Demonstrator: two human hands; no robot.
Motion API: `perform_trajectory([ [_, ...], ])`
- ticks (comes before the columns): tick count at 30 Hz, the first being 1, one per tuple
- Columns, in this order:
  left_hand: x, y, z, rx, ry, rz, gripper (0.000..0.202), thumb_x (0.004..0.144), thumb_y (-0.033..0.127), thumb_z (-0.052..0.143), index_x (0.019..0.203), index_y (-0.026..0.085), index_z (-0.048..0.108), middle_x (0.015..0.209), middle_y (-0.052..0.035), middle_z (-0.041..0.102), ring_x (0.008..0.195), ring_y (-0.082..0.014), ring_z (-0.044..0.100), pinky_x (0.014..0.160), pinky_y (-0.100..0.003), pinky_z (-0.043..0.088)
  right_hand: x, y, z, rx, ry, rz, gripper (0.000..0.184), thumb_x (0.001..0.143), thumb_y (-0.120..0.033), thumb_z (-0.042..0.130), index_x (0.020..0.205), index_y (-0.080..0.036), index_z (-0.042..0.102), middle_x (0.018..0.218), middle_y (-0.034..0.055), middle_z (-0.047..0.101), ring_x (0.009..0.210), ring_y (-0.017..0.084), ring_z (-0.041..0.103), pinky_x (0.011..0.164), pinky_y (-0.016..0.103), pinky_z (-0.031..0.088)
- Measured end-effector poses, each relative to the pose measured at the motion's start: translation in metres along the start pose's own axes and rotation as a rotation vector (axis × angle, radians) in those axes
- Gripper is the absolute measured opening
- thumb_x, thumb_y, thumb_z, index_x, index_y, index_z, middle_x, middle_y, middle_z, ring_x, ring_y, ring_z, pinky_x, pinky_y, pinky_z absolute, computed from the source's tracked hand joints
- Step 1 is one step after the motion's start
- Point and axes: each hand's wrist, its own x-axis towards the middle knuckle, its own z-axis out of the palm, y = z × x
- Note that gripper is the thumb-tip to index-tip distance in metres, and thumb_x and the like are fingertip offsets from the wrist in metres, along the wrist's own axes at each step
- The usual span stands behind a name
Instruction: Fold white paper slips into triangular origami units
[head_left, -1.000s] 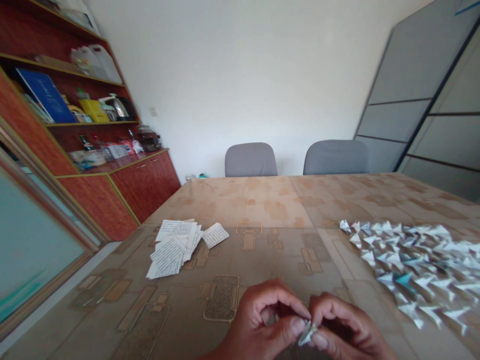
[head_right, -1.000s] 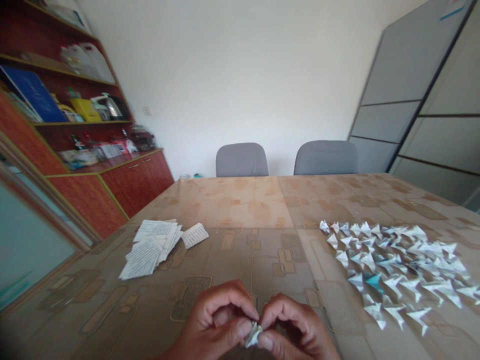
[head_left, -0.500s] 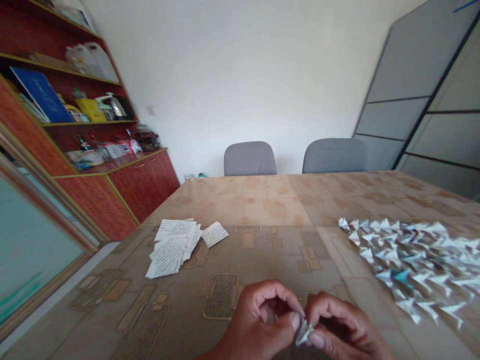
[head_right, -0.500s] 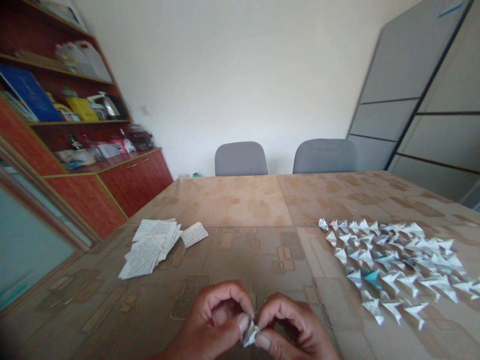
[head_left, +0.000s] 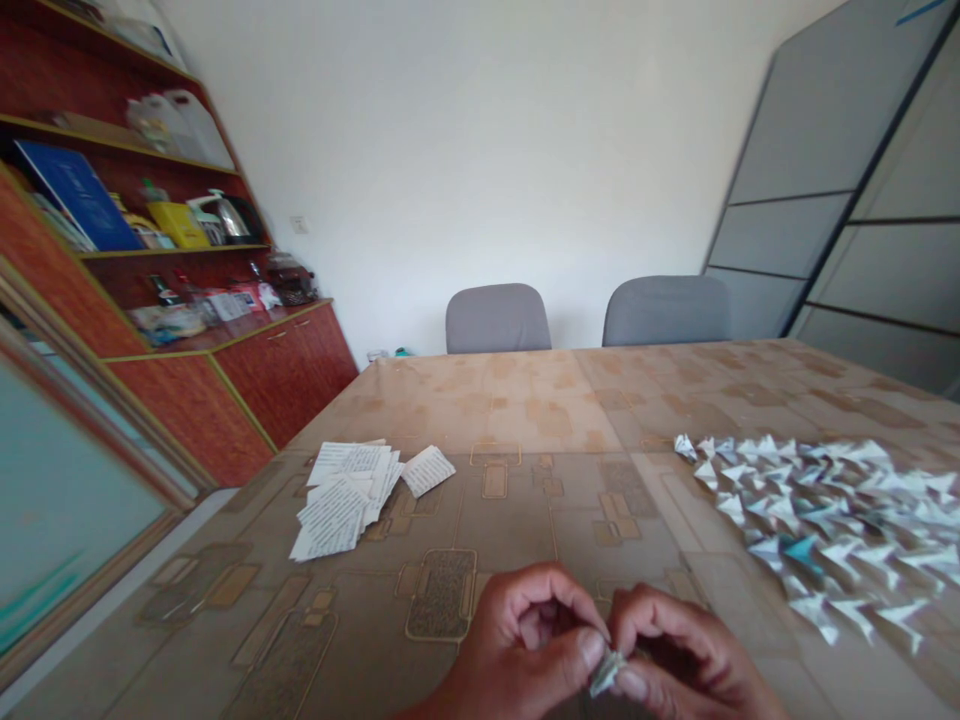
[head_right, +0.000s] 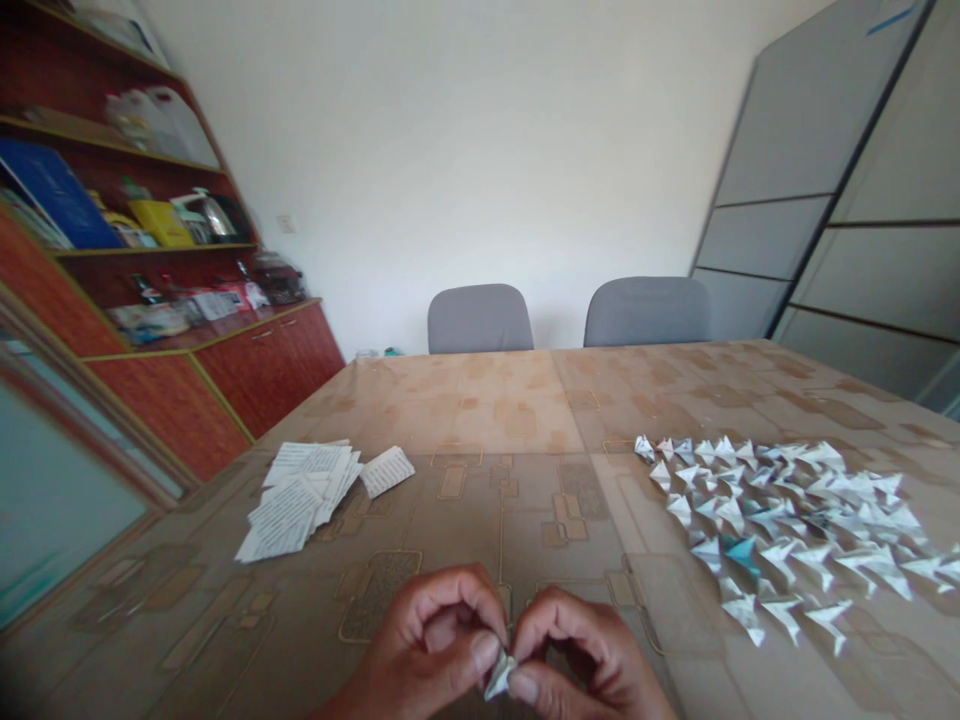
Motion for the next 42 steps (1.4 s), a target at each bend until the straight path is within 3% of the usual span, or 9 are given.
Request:
perform_trajectory([
  [5, 0.004, 0.008, 0.004, 0.168, 0.169, -0.063, 0.011, 0.066, 0.019, 0.065, 0.063, 0.015, 0.055, 0.056, 0.0017, 0.052, 0.053, -0.0090, 0.046, 0.052, -0.020, 0.039, -0.001, 0.002, 0.000, -0.032, -0.009, 0.021, 0.024, 0.088, -0.045, 0.061, 0.079, -0.023, 0.063, 0.070, -0.0014, 0.064, 0.064, 0.013, 0.059, 0.060, 0.021, 0.046],
  [11, 0.006, 0.002, 0.005, 0.103, 0.185, -0.149, 0.006, 0.063, 0.017, 0.058, 0.064, 0.017, 0.051, 0.054, 0.0039, 0.050, 0.049, -0.0081, 0.045, 0.050, -0.020, 0.038, -0.002, 0.001, -0.001, -0.050, 0.014, 0.026, 0.016, 0.089, -0.040, 0.061, 0.084, -0.026, 0.062, 0.075, -0.0015, 0.063, 0.069, 0.013, 0.059, 0.064, 0.021, 0.047],
  [17, 0.003, 0.006, 0.006, 0.146, 0.175, -0.008, 0.008, 0.063, 0.011, 0.057, 0.067, 0.016, 0.053, 0.058, 0.0037, 0.049, 0.053, -0.0082, 0.045, 0.052, -0.019, 0.038, 0.000, 0.000, -0.001, -0.092, 0.031, -0.004, 0.018, 0.090, -0.042, 0.058, 0.083, -0.026, 0.062, 0.073, -0.0018, 0.061, 0.066, 0.013, 0.058, 0.061, 0.020, 0.047],
  [28, 0.001, 0.011, 0.006, 0.235, 0.134, -0.006, 0.004, 0.067, 0.011, 0.056, 0.066, 0.014, 0.058, 0.059, 0.0015, 0.053, 0.057, -0.0099, 0.050, 0.055, -0.020, 0.039, -0.003, -0.001, 0.000, -0.119, 0.012, 0.030, 0.023, 0.090, -0.045, 0.057, 0.080, -0.025, 0.060, 0.070, -0.0018, 0.058, 0.064, 0.014, 0.055, 0.060, 0.022, 0.046],
  [36, 0.000, 0.021, -0.001, 0.350, 0.040, 0.146, 0.009, 0.073, 0.012, 0.059, 0.077, 0.013, 0.067, 0.070, -0.0031, 0.061, 0.065, -0.0126, 0.055, 0.063, -0.023, 0.044, -0.003, -0.007, 0.001, -0.056, 0.071, 0.103, 0.026, 0.088, -0.047, 0.060, 0.077, -0.023, 0.058, 0.070, -0.0018, 0.056, 0.067, 0.014, 0.054, 0.062, 0.022, 0.045],
  [42, 0.003, 0.018, -0.004, 0.385, 0.066, 0.251, 0.009, 0.070, 0.007, 0.061, 0.072, 0.014, 0.067, 0.070, -0.0027, 0.058, 0.064, -0.0125, 0.055, 0.060, -0.022, 0.044, -0.001, -0.003, -0.001, -0.091, 0.039, 0.079, 0.030, 0.088, -0.051, 0.056, 0.078, -0.023, 0.056, 0.069, -0.0018, 0.053, 0.063, 0.014, 0.051, 0.059, 0.023, 0.043],
])
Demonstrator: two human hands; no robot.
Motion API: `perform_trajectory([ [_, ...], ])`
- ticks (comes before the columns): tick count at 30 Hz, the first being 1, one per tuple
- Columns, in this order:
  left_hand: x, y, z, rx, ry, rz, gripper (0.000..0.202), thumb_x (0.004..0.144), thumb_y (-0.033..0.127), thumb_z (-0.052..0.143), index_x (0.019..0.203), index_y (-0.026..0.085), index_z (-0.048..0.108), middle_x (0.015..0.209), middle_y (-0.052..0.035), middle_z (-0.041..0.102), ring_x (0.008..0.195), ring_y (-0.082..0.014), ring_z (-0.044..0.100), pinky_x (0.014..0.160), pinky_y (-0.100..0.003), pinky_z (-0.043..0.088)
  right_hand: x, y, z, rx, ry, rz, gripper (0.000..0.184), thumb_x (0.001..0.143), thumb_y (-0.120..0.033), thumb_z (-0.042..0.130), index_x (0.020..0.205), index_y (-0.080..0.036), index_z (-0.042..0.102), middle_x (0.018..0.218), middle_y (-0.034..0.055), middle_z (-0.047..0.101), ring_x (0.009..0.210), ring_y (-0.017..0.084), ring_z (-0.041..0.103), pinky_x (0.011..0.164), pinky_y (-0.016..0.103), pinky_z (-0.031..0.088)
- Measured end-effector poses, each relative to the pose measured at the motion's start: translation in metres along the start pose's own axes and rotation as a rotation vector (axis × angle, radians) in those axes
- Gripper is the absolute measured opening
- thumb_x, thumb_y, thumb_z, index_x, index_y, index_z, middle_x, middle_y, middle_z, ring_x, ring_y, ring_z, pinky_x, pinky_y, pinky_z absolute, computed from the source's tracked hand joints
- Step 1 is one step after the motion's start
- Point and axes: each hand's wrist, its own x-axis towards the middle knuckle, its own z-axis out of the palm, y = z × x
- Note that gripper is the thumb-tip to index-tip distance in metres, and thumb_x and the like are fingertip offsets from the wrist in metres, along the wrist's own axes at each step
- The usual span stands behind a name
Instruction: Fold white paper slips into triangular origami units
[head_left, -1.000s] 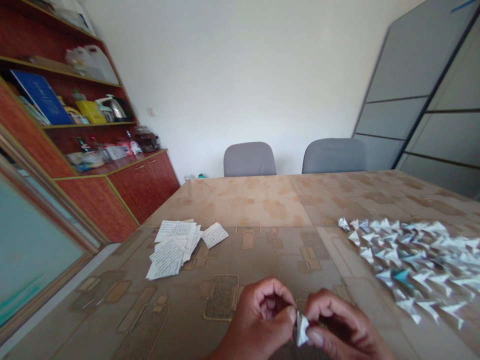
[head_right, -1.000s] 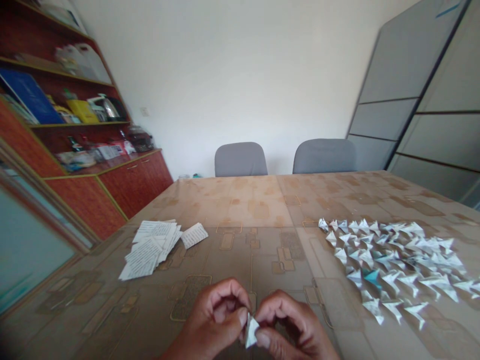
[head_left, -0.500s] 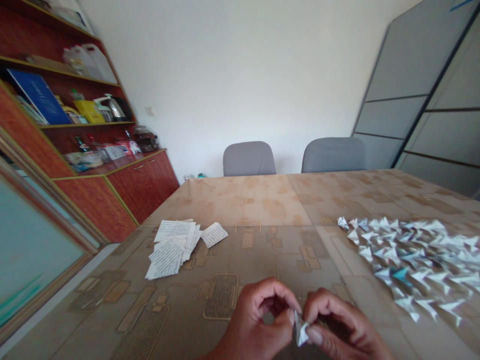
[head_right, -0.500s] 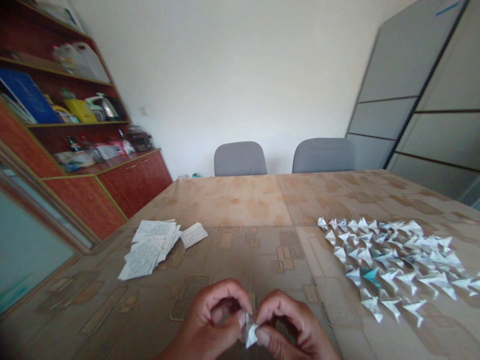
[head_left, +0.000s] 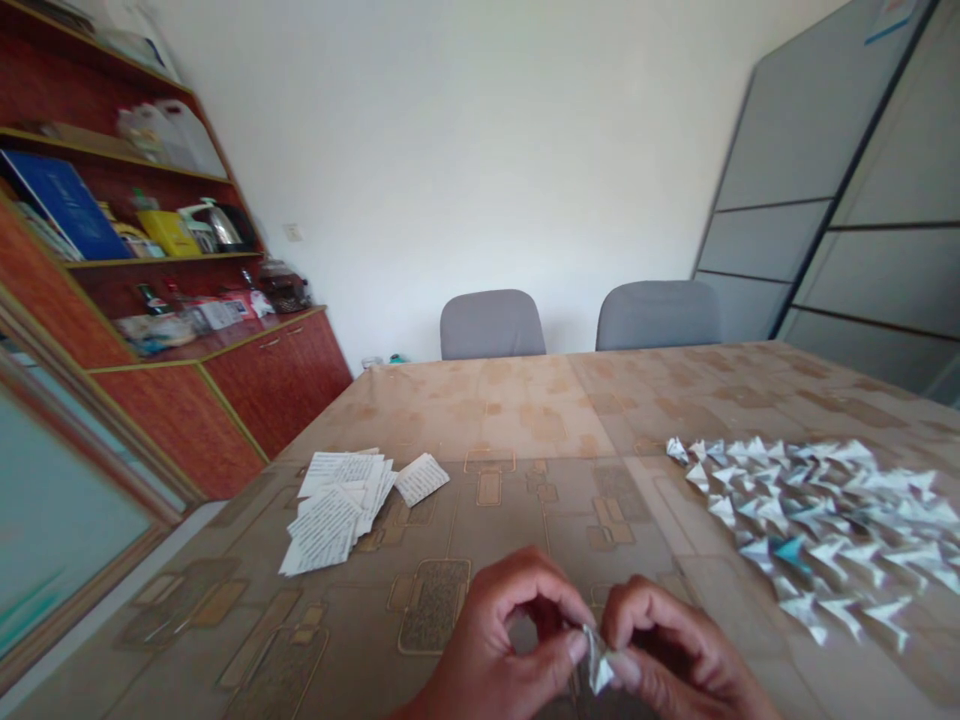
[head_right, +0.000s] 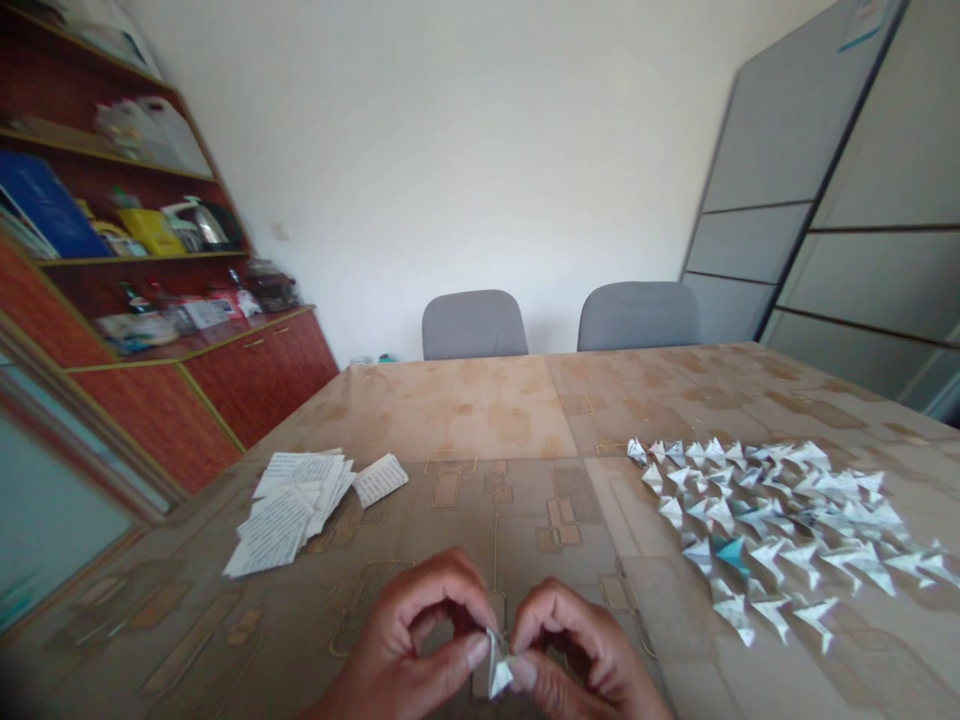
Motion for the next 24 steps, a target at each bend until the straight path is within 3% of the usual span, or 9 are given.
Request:
perform_trajectory([
  [7, -0.002, 0.001, 0.005, 0.158, 0.081, 0.113, 0.013, 0.067, 0.002, 0.060, 0.065, 0.014, 0.065, 0.063, -0.0012, 0.057, 0.058, -0.0112, 0.053, 0.057, -0.020, 0.041, 0.000, -0.002, 0.002, 0.049, 0.015, 0.036, 0.027, 0.088, -0.048, 0.058, 0.077, -0.024, 0.057, 0.070, -0.0033, 0.054, 0.065, 0.013, 0.051, 0.061, 0.020, 0.041],
  [12, -0.004, -0.003, 0.002, -0.030, -0.017, -0.019, 0.007, 0.078, 0.017, 0.063, 0.074, 0.014, 0.067, 0.070, -0.0028, 0.058, 0.066, -0.0125, 0.054, 0.062, -0.022, 0.042, -0.001, -0.002, 0.001, 0.083, -0.003, 0.034, 0.027, 0.088, -0.048, 0.059, 0.077, -0.024, 0.056, 0.070, -0.0038, 0.053, 0.065, 0.012, 0.049, 0.061, 0.020, 0.040],
  [17, -0.005, -0.015, -0.002, -0.302, -0.091, -0.230, 0.028, 0.081, 0.040, 0.068, 0.078, 0.012, 0.067, 0.069, -0.0011, 0.056, 0.060, -0.0091, 0.050, 0.058, -0.020, 0.039, -0.002, -0.006, 0.001, 0.090, 0.011, 0.072, 0.029, 0.088, -0.050, 0.059, 0.077, -0.024, 0.057, 0.070, -0.0037, 0.053, 0.065, 0.013, 0.050, 0.061, 0.020, 0.040],
  [20, -0.005, -0.018, -0.002, -0.397, -0.124, -0.297, 0.029, 0.076, 0.040, 0.073, 0.079, 0.012, 0.068, 0.066, -0.0003, 0.057, 0.058, -0.0081, 0.051, 0.058, -0.020, 0.040, -0.002, -0.006, 0.001, 0.089, 0.016, 0.063, 0.028, 0.088, -0.050, 0.059, 0.077, -0.024, 0.057, 0.070, -0.0037, 0.054, 0.066, 0.013, 0.051, 0.062, 0.020, 0.041],
  [24, -0.002, -0.016, -0.001, -0.418, -0.115, -0.263, 0.022, 0.076, 0.035, 0.075, 0.081, 0.013, 0.072, 0.071, -0.0018, 0.062, 0.064, -0.0088, 0.056, 0.062, -0.019, 0.042, -0.002, -0.004, 0.001, 0.078, 0.013, 0.052, 0.027, 0.088, -0.049, 0.059, 0.077, -0.024, 0.057, 0.070, -0.0036, 0.054, 0.066, 0.013, 0.050, 0.061, 0.020, 0.040],
])
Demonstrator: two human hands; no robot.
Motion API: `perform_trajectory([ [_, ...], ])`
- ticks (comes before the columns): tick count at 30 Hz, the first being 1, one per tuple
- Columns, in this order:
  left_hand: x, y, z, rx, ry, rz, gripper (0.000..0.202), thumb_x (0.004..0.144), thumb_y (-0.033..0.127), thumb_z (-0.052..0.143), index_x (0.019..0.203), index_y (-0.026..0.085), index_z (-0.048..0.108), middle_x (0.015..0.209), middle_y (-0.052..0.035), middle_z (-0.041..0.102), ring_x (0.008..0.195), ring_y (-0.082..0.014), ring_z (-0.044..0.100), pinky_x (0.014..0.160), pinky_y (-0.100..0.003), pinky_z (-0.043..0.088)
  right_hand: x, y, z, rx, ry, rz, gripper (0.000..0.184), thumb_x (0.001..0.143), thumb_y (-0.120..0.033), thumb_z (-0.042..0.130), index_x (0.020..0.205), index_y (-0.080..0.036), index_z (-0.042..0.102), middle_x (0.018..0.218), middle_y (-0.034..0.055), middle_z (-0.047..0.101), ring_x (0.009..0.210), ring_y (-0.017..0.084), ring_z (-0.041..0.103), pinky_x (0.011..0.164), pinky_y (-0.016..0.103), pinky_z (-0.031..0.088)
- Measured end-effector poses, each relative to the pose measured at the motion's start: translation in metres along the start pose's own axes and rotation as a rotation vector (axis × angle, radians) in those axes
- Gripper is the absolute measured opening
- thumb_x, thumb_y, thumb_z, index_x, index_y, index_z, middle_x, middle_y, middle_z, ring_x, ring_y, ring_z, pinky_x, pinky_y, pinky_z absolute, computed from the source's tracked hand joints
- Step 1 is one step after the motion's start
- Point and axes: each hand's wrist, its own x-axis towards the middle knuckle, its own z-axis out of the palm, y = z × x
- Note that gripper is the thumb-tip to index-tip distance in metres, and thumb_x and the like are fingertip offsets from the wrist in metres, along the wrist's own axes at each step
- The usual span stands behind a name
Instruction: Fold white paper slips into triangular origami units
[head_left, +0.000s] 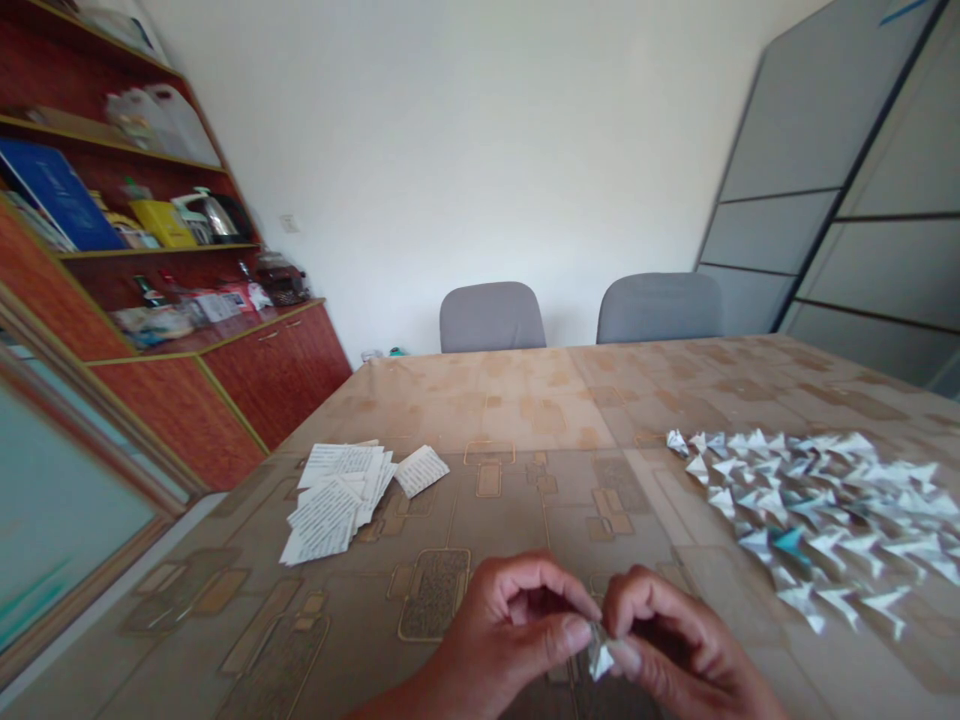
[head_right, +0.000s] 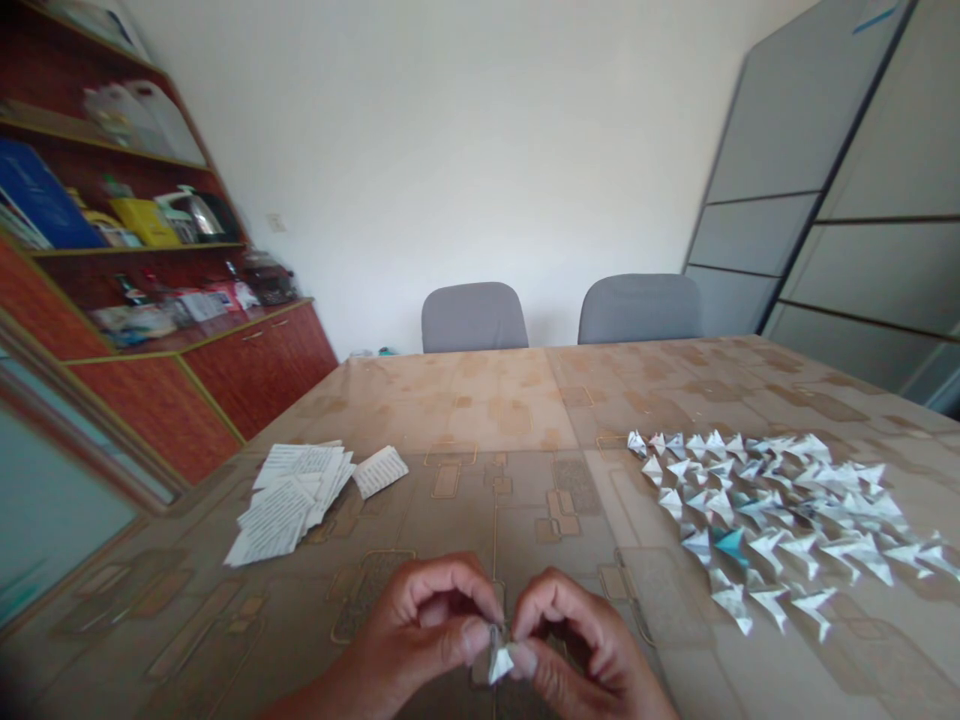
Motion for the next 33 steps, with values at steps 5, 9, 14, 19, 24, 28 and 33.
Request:
perform_trajectory([
  [5, 0.0006, 0.0008, 0.0015, 0.005, 0.006, 0.020, 0.017, 0.074, 0.031, 0.078, 0.078, 0.014, 0.075, 0.072, -0.0019, 0.064, 0.064, -0.0085, 0.056, 0.061, -0.018, 0.043, -0.0005, 0.0001, 0.0010, 0.023, 0.002, -0.002, 0.027, 0.087, -0.050, 0.060, 0.077, -0.024, 0.058, 0.071, -0.0038, 0.053, 0.067, 0.013, 0.050, 0.062, 0.020, 0.040],
  [9, -0.0001, -0.0014, 0.0007, -0.023, 0.006, -0.016, 0.017, 0.071, 0.029, 0.080, 0.077, 0.014, 0.075, 0.071, -0.0017, 0.063, 0.063, -0.0085, 0.056, 0.060, -0.019, 0.043, -0.0007, -0.0012, 0.0009, 0.027, -0.014, 0.005, 0.028, 0.087, -0.051, 0.059, 0.078, -0.025, 0.058, 0.070, -0.0039, 0.053, 0.066, 0.012, 0.050, 0.062, 0.019, 0.040],
  [14, 0.0008, -0.0027, -0.0021, -0.070, -0.032, -0.078, 0.019, 0.070, 0.030, 0.081, 0.079, 0.016, 0.075, 0.073, -0.0020, 0.064, 0.065, -0.0098, 0.058, 0.062, -0.021, 0.044, 0.0007, -0.0020, -0.0003, 0.029, -0.017, 0.001, 0.027, 0.088, -0.050, 0.059, 0.078, -0.025, 0.057, 0.071, -0.0039, 0.054, 0.067, 0.012, 0.051, 0.062, 0.019, 0.041],
  [19, 0.0004, -0.0009, -0.0056, 0.002, -0.036, -0.032, 0.023, 0.074, 0.037, 0.077, 0.083, 0.016, 0.077, 0.073, -0.0022, 0.062, 0.066, -0.0100, 0.056, 0.063, -0.021, 0.042, -0.0009, -0.0012, -0.0006, 0.022, -0.010, -0.014, 0.025, 0.089, -0.049, 0.059, 0.079, -0.025, 0.057, 0.071, -0.0041, 0.056, 0.067, 0.012, 0.051, 0.062, 0.019, 0.041],
  [24, 0.0000, 0.0004, -0.0062, 0.063, -0.045, -0.037, 0.032, 0.080, 0.046, 0.069, 0.084, 0.015, 0.077, 0.070, -0.0020, 0.059, 0.061, -0.0097, 0.054, 0.061, -0.022, 0.041, -0.0002, 0.0004, -0.0009, 0.010, -0.026, -0.048, 0.025, 0.089, -0.048, 0.058, 0.079, -0.025, 0.057, 0.072, -0.0037, 0.057, 0.067, 0.013, 0.053, 0.062, 0.020, 0.042],
  [28, 0.0009, -0.0024, -0.0061, 0.048, -0.013, -0.046, 0.030, 0.074, 0.045, 0.075, 0.081, 0.015, 0.076, 0.068, -0.0011, 0.058, 0.060, -0.0094, 0.053, 0.060, -0.021, 0.040, 0.0011, 0.0013, -0.0018, -0.046, -0.006, -0.063, 0.026, 0.090, -0.048, 0.056, 0.078, -0.025, 0.056, 0.070, -0.0039, 0.054, 0.065, 0.013, 0.051, 0.060, 0.020, 0.042],
  [33, 0.0003, -0.0048, -0.0036, 0.061, 0.011, -0.029, 0.030, 0.076, 0.044, 0.073, 0.077, 0.014, 0.074, 0.067, -0.0007, 0.057, 0.059, -0.0090, 0.052, 0.059, -0.021, 0.040, -0.0002, 0.0037, -0.0013, -0.081, -0.040, -0.097, 0.027, 0.091, -0.048, 0.053, 0.078, -0.025, 0.055, 0.069, -0.0039, 0.053, 0.063, 0.013, 0.050, 0.058, 0.020, 0.043],
])
